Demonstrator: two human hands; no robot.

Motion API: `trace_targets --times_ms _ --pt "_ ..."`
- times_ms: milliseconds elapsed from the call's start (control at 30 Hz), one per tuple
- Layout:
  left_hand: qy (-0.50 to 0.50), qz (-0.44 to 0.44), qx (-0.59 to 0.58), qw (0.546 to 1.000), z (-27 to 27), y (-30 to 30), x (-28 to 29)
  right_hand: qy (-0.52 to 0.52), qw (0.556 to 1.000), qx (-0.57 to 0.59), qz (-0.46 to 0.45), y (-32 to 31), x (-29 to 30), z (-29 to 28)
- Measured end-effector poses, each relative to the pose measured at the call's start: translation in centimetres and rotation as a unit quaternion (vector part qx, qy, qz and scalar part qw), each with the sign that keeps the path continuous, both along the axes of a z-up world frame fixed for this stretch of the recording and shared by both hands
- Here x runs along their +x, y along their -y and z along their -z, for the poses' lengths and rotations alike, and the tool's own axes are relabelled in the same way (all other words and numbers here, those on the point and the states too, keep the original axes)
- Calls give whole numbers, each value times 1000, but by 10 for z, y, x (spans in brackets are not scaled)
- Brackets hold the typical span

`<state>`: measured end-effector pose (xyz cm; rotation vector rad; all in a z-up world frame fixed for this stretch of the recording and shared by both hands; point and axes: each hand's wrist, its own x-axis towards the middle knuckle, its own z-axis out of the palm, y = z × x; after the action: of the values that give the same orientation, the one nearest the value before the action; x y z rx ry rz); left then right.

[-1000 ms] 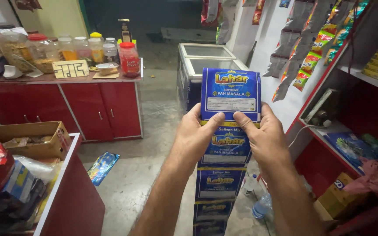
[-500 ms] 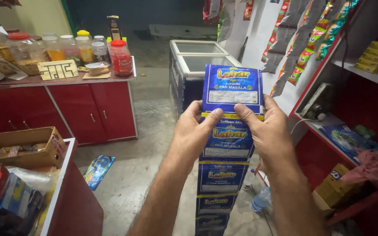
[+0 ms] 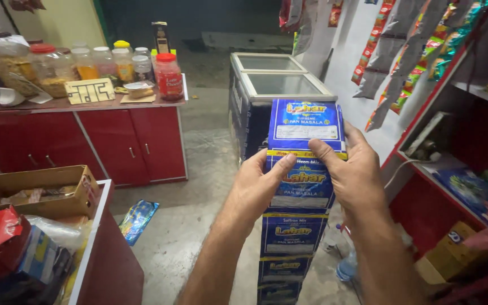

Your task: Organizing and counting strips of pan masala packets in a retail environment.

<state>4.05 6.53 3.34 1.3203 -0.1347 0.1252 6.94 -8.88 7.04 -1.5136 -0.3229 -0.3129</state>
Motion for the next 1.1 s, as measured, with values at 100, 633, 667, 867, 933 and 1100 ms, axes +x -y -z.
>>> trace_targets --times_ms 100,633,667,867,933,1100 --pt "-11 -6 -13 1000 0 1 10 -15 999 47 -14 -3 7 -2" --pt "70 -235 -53 968 -19 24 54 -41 984 -106 -138 16 70 -10" --pt "85 -249 -52 963 -18 25 58 -54 982 -113 -144 17 73 -8" --pt "62 -298 -50 951 -30 34 61 -14 972 -67 -226 23 98 -4" --pt "56 -305 -51 949 -33 35 63 -25 972 -72 -221 21 97 -10" --pt "44 -333 2 942 -38 24 73 -20 979 -54 -193 7 103 -13"
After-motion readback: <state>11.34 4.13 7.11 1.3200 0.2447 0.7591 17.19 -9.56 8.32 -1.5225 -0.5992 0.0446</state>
